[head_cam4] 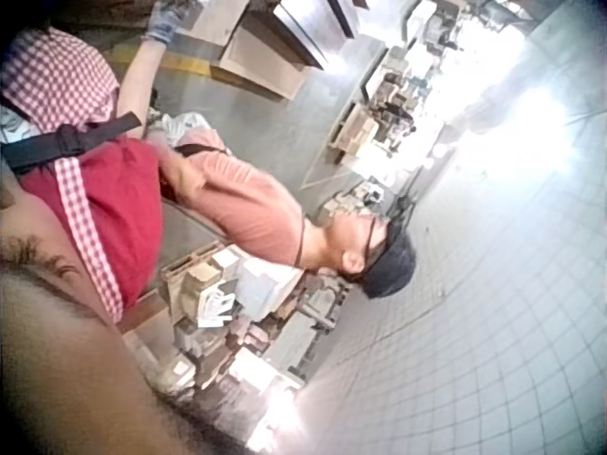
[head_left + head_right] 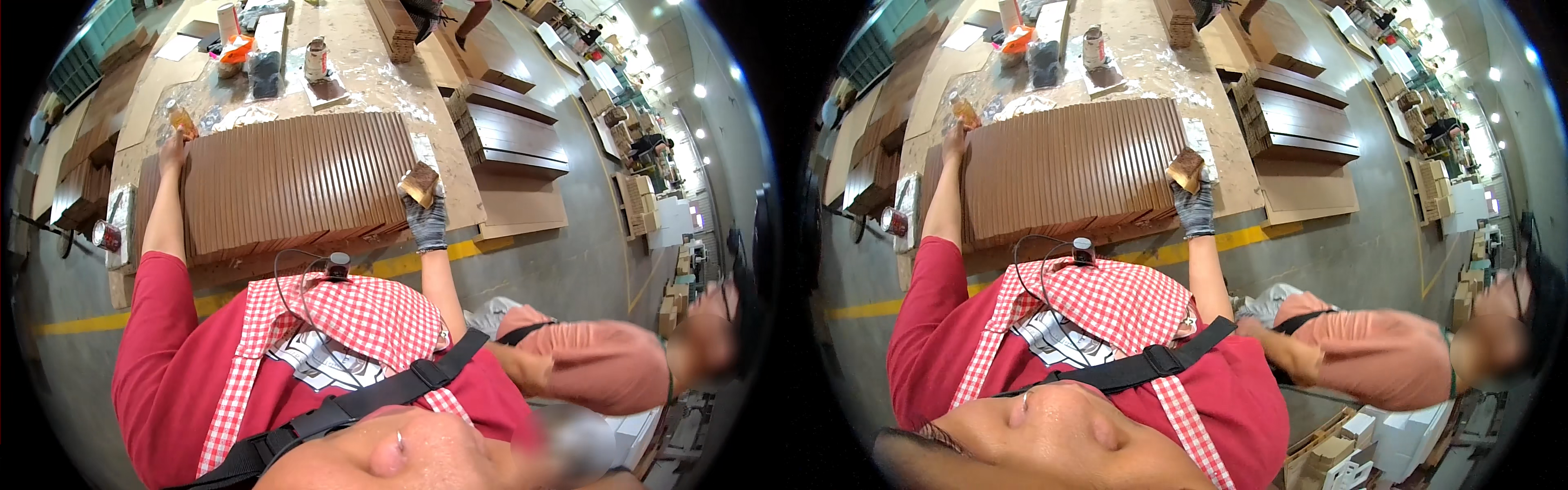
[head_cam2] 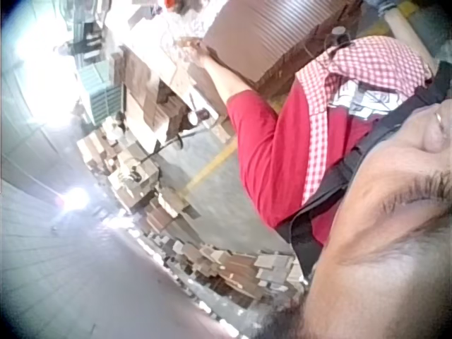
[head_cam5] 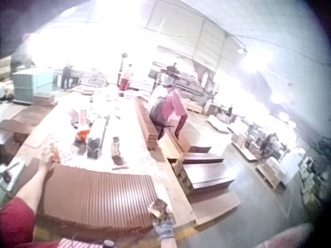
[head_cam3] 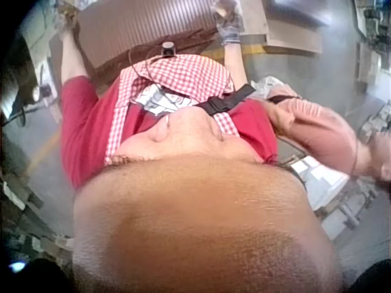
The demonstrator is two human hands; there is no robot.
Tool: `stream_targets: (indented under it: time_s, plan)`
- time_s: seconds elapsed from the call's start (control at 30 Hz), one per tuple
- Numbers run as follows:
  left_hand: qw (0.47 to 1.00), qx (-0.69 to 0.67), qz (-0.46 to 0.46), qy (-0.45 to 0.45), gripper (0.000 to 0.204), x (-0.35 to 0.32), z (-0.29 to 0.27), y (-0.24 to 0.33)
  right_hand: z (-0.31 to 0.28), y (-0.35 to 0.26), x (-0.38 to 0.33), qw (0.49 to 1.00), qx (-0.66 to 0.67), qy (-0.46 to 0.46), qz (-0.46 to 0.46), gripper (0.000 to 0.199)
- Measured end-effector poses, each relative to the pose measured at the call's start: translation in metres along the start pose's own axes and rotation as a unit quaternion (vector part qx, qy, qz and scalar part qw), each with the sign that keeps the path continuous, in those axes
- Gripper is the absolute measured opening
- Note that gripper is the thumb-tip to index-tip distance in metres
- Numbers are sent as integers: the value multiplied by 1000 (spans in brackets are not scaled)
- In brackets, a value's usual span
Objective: The person cleans the surface of a grooved wooden panel using a small yellow sponge, moving it along the grooves and edges across the entire surface.
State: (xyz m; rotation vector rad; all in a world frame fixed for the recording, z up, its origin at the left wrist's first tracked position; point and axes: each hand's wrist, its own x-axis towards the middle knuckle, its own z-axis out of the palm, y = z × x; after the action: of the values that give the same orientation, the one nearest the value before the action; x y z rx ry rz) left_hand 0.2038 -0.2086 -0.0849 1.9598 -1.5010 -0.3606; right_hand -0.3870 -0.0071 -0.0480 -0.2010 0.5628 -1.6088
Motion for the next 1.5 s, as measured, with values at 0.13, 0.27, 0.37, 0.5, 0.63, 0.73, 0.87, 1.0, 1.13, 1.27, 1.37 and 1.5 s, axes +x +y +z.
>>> stream_targets:
  time_s: [0.13,0.27,0.37,0.5,0.63,0.73,0.87,1.0,1.13,1.27,1.37,1.5]
  plan:
    - [998,24,54,-1,68,3,4,1,0,1,1,1000,5,12,-13,48]
    - [999,0,46,1,72,7,5,-15,3,6,1,999,25,39,-5,49]
    - [1000,-1,24,3,73,2,8,-12,4,7,1,998,17,60,3,46]
    - [999,-47,19,-11,73,6,13,11,-11,0,7,990,-125,44,-47,46]
    - [999,-16,34,-11,71,12,11,-27,-6,6,6,998,0,67,-6,47]
    - [998,6,65,-10,67,12,12,-26,0,5,-1,999,26,30,6,48]
    - [999,8,39,4,64,8,10,-8,0,-1,-3,1000,25,16,0,48]
    - [998,3,55,-16,69,1,4,2,-1,-1,-3,998,45,52,-9,49]
    - [999,-12,39,3,72,-1,2,-7,0,1,-4,998,55,36,-6,49]
    - [999,-27,26,-6,70,-1,3,0,-2,1,-6,999,37,-21,-13,56]
    - [999,-40,21,-2,70,-2,2,0,-2,1,-4,998,60,-16,-5,55]
    - [998,-48,32,-3,69,-6,1,11,-5,-1,-3,998,58,17,-19,50]
